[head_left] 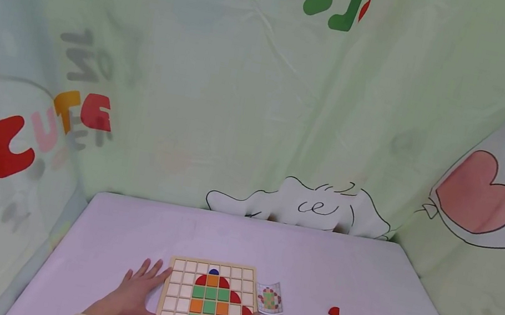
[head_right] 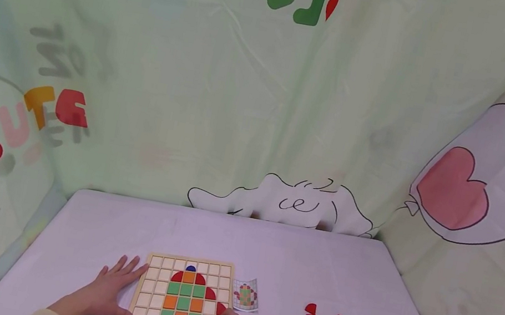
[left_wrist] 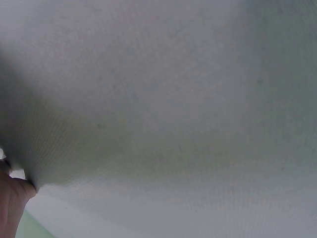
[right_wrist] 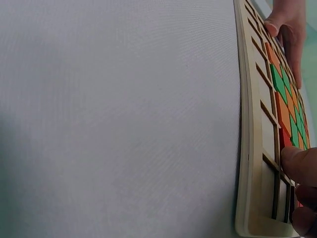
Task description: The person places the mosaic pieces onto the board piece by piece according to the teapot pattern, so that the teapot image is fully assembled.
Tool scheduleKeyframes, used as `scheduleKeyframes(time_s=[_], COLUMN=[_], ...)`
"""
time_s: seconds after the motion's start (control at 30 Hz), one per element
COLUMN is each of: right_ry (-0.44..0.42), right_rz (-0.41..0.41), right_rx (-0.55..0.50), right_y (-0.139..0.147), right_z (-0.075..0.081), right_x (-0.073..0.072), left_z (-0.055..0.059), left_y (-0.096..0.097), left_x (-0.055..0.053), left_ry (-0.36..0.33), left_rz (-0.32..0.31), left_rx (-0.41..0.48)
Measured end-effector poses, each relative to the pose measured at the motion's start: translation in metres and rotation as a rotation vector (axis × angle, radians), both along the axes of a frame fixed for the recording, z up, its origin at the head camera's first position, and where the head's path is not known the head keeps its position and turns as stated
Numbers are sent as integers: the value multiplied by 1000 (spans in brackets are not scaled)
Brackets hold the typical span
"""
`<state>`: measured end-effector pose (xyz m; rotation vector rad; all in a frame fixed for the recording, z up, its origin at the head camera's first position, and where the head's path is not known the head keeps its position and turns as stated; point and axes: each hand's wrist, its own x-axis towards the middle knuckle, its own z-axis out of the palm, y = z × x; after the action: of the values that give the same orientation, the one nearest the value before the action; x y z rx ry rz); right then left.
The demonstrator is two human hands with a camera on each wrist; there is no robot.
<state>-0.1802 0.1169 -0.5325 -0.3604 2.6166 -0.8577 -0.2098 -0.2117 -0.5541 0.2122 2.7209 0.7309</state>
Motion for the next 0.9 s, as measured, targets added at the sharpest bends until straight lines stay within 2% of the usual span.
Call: scheduleKeyframes(time_s=[0.23,0.4,0.5,0.67,0.83,0.9], right_ry=[-25,-43,-23,64,181,199], right_rz=[-7,-75,-156,-323,-441,-489], right_rx=[-35,-82,-63,-1,61,81], right_y=[5,20,33,60,99,118], right_z=[2,7,10,12,10,7], right_x=[-1,-4,-7,-15,-28,-34], left_z=[1,4,5,4,3,4], left_y=[0,1,1,2,1,1], left_x=[0,1,2,2,2,2], left_ry=[-4,-6,-4,-2,3,4], left_rz=[-1,4,5,4,0,-3], left_rx=[-11,-8,-2,4,2,2])
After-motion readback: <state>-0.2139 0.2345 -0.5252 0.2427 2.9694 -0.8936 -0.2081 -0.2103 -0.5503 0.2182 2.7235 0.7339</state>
